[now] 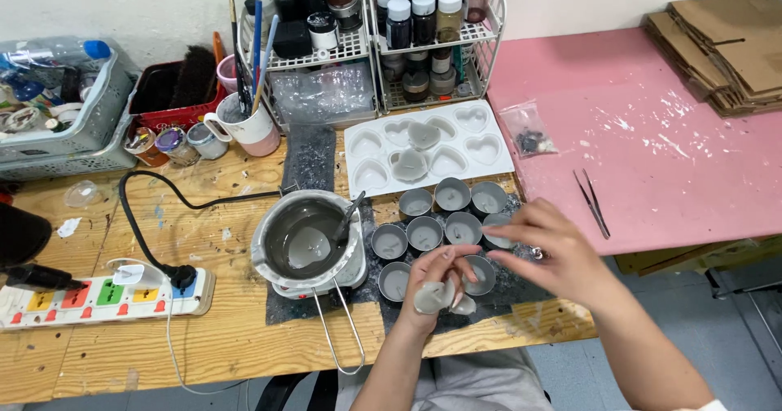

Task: Prepare a small mold and mix liquid wax in a small melting pot.

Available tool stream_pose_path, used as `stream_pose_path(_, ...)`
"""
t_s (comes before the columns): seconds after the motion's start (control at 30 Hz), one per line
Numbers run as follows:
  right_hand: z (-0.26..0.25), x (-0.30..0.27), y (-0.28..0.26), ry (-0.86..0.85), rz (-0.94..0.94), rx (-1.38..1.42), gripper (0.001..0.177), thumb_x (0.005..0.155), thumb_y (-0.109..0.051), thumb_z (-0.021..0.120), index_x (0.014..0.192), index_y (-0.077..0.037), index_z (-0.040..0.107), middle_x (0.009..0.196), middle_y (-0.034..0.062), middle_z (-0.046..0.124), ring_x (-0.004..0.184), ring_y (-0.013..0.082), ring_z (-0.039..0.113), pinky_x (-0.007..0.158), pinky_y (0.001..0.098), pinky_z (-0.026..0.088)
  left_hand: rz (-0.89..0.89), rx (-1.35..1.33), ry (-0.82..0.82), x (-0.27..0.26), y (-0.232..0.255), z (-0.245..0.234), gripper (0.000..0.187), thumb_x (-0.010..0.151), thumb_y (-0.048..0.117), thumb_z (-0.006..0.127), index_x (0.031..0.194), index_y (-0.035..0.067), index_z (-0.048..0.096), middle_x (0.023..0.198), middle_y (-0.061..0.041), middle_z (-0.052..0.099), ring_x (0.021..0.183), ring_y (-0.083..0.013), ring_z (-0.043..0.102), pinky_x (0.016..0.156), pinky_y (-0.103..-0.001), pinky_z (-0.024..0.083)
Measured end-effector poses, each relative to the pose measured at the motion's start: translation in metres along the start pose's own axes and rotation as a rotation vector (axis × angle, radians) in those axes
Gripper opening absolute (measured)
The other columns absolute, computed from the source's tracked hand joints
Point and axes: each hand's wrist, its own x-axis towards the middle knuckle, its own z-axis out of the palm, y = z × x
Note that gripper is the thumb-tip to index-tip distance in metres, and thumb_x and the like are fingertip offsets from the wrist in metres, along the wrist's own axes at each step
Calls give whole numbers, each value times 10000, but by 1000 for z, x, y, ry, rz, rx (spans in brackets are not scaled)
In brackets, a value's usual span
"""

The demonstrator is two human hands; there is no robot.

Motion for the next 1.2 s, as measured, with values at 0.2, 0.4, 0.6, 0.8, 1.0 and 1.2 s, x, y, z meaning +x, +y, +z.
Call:
stream_pose_path(0.2,25,15,6,-272,42,118,320,802,-143,811,1118,-92,802,722,52,562,742,214,511,651,338,447,-22,-25,-58,-2,-21,-18,336,1138,263,487,1125,-33,646,781,-93,677,522,-88,543,476,-225,404)
stream_pose_path(0.4,30,29,10,-287,44,137,279,753,-126,822,1031,-105,833,717,52,559,732,197,549,609,330,459,-12,-57,-33,-5,1,0,356,1122,321,456,1141,15,637,757,-69,643,511,-88,519,466,-226,402)
stream_pose_path(0.6,40,71,-26,-108,10,244,220,777,-132,809,997,-127,812,780,6,623,731,148,634,619,288,520,-31,-321,89,0,2,1,348,1089,392,446,1126,91,614,805,-24,578,567,-98,489,510,-256,398)
stream_pose_path(0.8,76,139,-81,-27,-482,-69,227,814,-128,822,1040,-135,798,825,2,587,827,226,563,800,404,419,30,-451,23,0,-14,-17,150,1069,249,539,1012,114,571,872,-2,531,679,-104,407,666,-272,394)
stream_pose_path(1.0,79,131,-54,-7,-350,-33,168,802,-154,860,944,-154,770,841,27,579,834,231,553,776,394,421,-16,-579,29,6,-9,-15,273,1122,328,544,950,115,544,768,16,444,662,-96,361,658,-259,364)
stream_pose_path(1.2,37,90,-42,79,-76,181,266,789,-52,790,1050,-98,789,957,55,659,908,187,659,791,322,534,-15,-618,-14,11,19,19,228,1091,366,497,1060,147,552,702,36,353,626,-78,333,664,-250,358)
